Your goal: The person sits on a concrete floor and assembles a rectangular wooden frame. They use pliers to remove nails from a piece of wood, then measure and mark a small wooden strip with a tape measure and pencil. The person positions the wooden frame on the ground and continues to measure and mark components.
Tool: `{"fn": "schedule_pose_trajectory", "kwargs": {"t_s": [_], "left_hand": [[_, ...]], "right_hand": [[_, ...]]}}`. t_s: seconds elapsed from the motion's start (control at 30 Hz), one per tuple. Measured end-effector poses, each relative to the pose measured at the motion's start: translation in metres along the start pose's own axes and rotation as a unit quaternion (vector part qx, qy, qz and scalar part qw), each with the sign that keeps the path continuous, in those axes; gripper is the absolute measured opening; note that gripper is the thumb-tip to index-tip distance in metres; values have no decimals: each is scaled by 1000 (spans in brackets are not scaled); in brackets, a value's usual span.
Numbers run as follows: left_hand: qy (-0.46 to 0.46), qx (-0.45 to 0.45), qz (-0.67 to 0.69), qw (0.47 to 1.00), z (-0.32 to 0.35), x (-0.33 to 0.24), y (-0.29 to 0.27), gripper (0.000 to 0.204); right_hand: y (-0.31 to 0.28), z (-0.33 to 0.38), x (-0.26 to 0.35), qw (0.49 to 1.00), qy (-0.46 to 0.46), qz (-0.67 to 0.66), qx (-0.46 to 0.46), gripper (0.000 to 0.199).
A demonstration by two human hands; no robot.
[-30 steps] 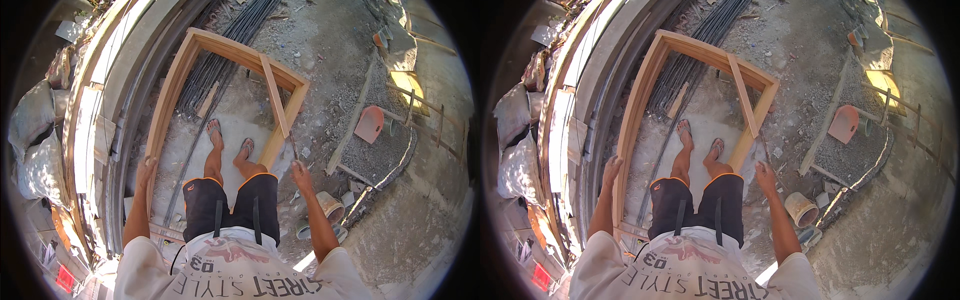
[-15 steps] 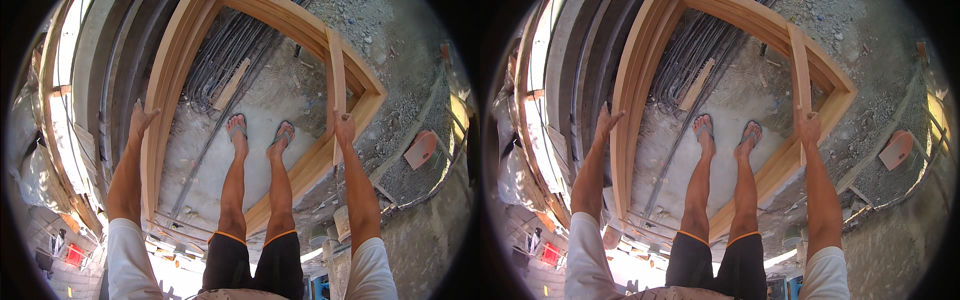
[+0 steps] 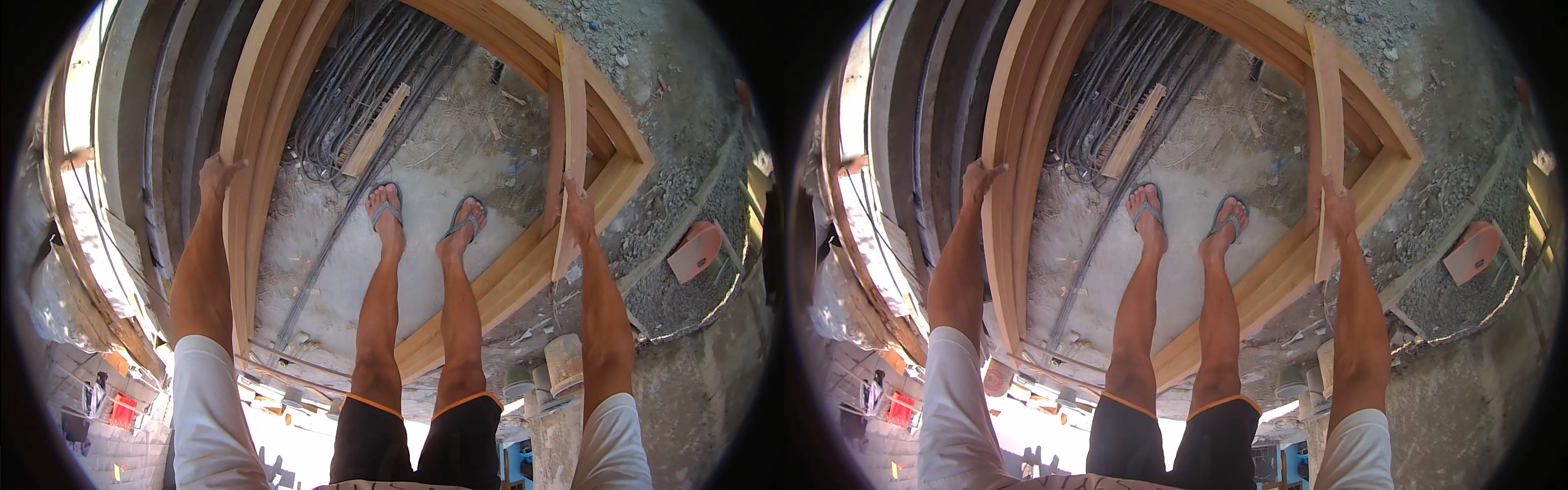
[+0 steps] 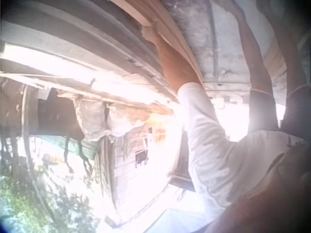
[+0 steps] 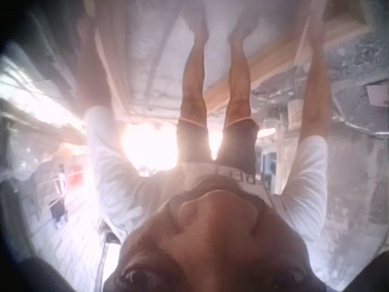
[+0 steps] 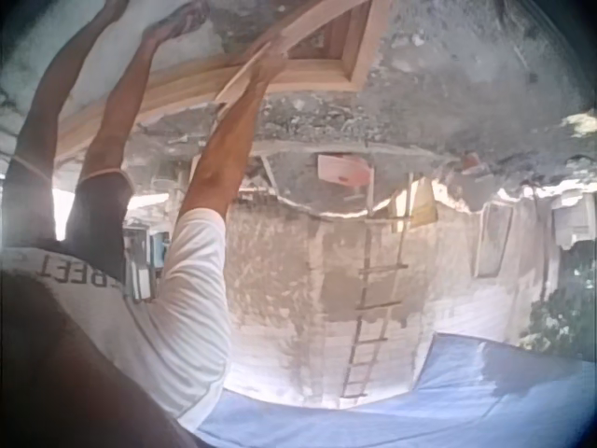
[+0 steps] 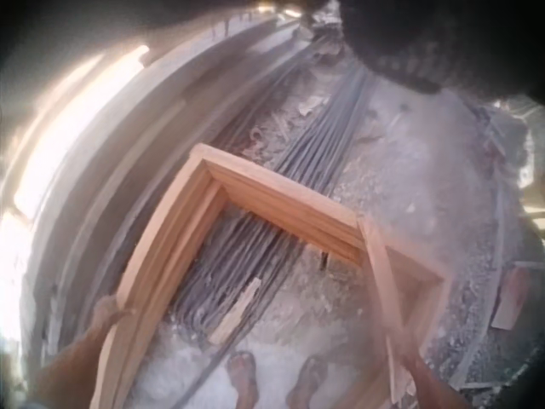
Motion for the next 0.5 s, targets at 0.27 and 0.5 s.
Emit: {"fn": "schedule_pose_trajectory", "kwargs": {"t_s": [0.27, 0.5], "left_hand": [[10, 0, -33, 999, 21, -11, -11, 65], [54, -41, -59, 996, 35, -25, 24, 66]], "right_hand": [[-8, 28, 6, 1000, 9, 17, -3, 71], [-33, 11, -30, 1000, -22, -4, -2, 72]]}}
Point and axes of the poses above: each hand's wrist, its own z-axis away from the middle knuckle, its own y-axis out of the palm, x = y × z, the point moved 8 cm from there along -z, towards the middle knuckle, and after that the axes turned 6 degrees about y, right-handed, at the moved point
